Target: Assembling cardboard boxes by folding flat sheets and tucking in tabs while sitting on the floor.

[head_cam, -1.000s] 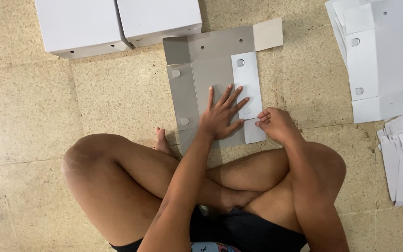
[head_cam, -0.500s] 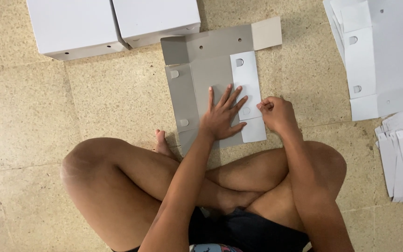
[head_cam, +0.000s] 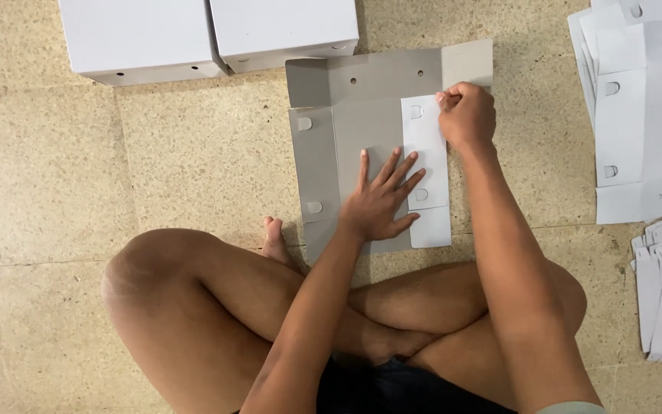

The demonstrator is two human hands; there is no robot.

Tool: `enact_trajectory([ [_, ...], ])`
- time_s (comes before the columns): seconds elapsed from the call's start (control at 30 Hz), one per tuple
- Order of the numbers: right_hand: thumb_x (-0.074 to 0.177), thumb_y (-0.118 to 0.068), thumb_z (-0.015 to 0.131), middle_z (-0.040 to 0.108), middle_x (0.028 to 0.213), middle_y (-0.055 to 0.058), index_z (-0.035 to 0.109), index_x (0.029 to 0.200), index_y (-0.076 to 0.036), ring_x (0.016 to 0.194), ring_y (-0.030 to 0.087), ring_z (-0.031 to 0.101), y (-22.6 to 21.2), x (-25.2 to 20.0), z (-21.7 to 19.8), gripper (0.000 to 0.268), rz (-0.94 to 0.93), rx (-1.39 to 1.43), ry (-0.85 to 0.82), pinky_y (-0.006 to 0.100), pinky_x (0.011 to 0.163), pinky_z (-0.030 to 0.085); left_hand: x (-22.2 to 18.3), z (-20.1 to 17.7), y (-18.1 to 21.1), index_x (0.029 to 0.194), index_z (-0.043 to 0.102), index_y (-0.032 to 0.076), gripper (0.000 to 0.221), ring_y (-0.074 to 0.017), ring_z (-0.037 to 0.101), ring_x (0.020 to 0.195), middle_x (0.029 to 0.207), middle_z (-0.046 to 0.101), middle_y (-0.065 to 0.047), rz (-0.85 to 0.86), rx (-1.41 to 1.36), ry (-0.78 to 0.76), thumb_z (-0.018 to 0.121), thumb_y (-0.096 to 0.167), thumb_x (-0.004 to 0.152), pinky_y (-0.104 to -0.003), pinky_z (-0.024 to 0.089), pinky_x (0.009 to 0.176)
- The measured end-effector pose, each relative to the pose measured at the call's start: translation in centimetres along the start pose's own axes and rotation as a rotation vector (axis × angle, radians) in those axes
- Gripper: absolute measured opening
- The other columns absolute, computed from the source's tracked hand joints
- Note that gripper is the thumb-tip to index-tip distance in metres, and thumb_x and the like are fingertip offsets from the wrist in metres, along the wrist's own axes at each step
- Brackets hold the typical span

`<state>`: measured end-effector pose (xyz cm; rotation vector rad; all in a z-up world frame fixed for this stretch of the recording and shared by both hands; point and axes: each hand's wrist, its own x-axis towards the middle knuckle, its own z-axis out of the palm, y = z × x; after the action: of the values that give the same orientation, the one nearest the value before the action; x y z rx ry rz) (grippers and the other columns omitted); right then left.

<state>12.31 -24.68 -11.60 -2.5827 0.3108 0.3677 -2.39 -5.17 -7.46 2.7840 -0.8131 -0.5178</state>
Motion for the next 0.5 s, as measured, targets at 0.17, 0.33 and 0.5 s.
enact_trajectory([
  [0.17, 0.099, -0.026, 0.069, 0.073, 0.088, 0.001, 0.076, 0.103, -0.015, 0.086, 0.033, 0.072, -0.3, -0.1, -0.5, 0.013, -0.046, -0.070, -0.003, 0.047, 0.073, 0.058, 0.1, 0.3, -0.1, 0.162, 0.021, 0.032, 0.079, -0.0262, 0.008, 0.158, 0.171, 0.010, 0.001, -0.005, 0.009, 0.004, 0.038, 0.066, 0.093, -0.071, 0.004, 0.120],
  [0.33, 0.099, -0.025, 0.066, 0.074, 0.093, 0.006, 0.075, 0.107, -0.014, 0.091, 0.035, 0.072, -0.3, -4.5, -1.9, 0.017, -0.021, -0.008, -0.069, 0.049, 0.076, 0.056, 0.3, 1.1, 0.0, 0.162, 0.021, 0.033, 0.081, -0.0261, 0.009, 0.158, 0.171, 0.011, 0.001, -0.008, 0.023, 0.033, 0.041, 0.067, 0.091, -0.071, 0.006, 0.120],
  [0.5, 0.096, -0.020, 0.062, 0.075, 0.101, 0.022, 0.074, 0.110, 0.002, 0.099, 0.046, 0.069, -2.4, -13.3, -6.8, 0.028, 0.063, -0.052, -0.387, 0.056, 0.083, 0.054, 0.4, 1.0, -0.2, 0.162, 0.021, 0.034, 0.082, -0.0251, 0.008, 0.158, 0.171, 0.009, 0.002, -0.009, 0.021, 0.029, 0.041, 0.067, 0.090, -0.071, 0.004, 0.121],
])
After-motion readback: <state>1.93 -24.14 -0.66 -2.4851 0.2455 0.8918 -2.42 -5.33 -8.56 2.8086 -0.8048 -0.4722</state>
